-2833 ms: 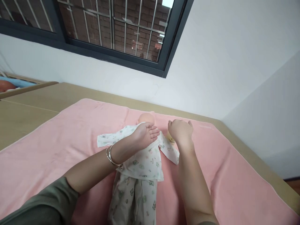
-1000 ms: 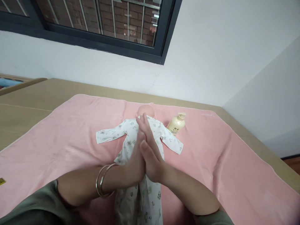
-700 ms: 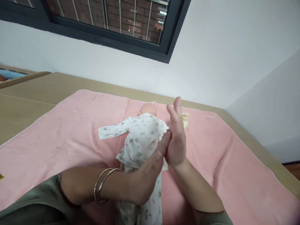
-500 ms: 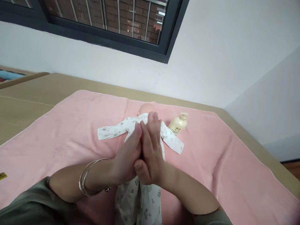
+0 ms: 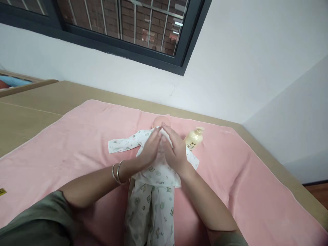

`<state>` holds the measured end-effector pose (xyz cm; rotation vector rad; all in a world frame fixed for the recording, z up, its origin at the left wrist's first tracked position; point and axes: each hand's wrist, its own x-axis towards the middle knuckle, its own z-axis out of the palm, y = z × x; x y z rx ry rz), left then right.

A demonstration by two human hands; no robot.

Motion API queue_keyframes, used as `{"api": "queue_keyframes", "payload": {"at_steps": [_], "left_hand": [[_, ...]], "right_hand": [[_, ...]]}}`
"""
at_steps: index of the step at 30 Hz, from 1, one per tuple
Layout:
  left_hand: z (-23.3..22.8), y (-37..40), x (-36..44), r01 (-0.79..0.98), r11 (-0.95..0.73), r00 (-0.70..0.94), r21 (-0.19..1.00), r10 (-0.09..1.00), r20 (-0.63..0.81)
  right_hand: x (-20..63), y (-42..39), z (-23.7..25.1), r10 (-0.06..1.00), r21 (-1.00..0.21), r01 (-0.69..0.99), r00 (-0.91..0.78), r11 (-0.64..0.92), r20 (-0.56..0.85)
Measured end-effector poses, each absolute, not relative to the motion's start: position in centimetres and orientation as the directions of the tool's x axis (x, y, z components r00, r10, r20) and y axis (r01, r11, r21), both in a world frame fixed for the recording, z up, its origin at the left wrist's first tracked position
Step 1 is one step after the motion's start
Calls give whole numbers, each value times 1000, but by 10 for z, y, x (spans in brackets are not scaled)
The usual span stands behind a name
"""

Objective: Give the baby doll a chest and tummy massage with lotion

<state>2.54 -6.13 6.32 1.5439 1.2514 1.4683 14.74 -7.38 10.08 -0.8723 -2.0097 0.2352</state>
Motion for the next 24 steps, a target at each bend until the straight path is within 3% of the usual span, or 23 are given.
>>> {"api": "queue_keyframes", "payload": {"at_steps": [3,7,10,16,19,24], "left_hand": [[47,-31,10,302,-270,-178,915,927,332],[23,-16,0,468,-352,-67,811,901,429],[16,-12,4,529,-413,-2,741,873,488],[17,4,4,508,-473,27,720,844,535],[11,5,4,483,-431,-52,762,855,517],[2,-1,6,427,-399,-134,812,860,493]], "right_hand": [[149,-49,78,804,-502,646,-336,575,490],[144,-40,51,816,-348,747,-449,566,365],[141,-37,47,825,-342,759,-442,553,353],[145,-16,55,835,-319,773,-482,548,267],[152,-9,60,837,-304,780,-505,547,211],[148,-28,61,953,-276,914,-268,297,139]]}}
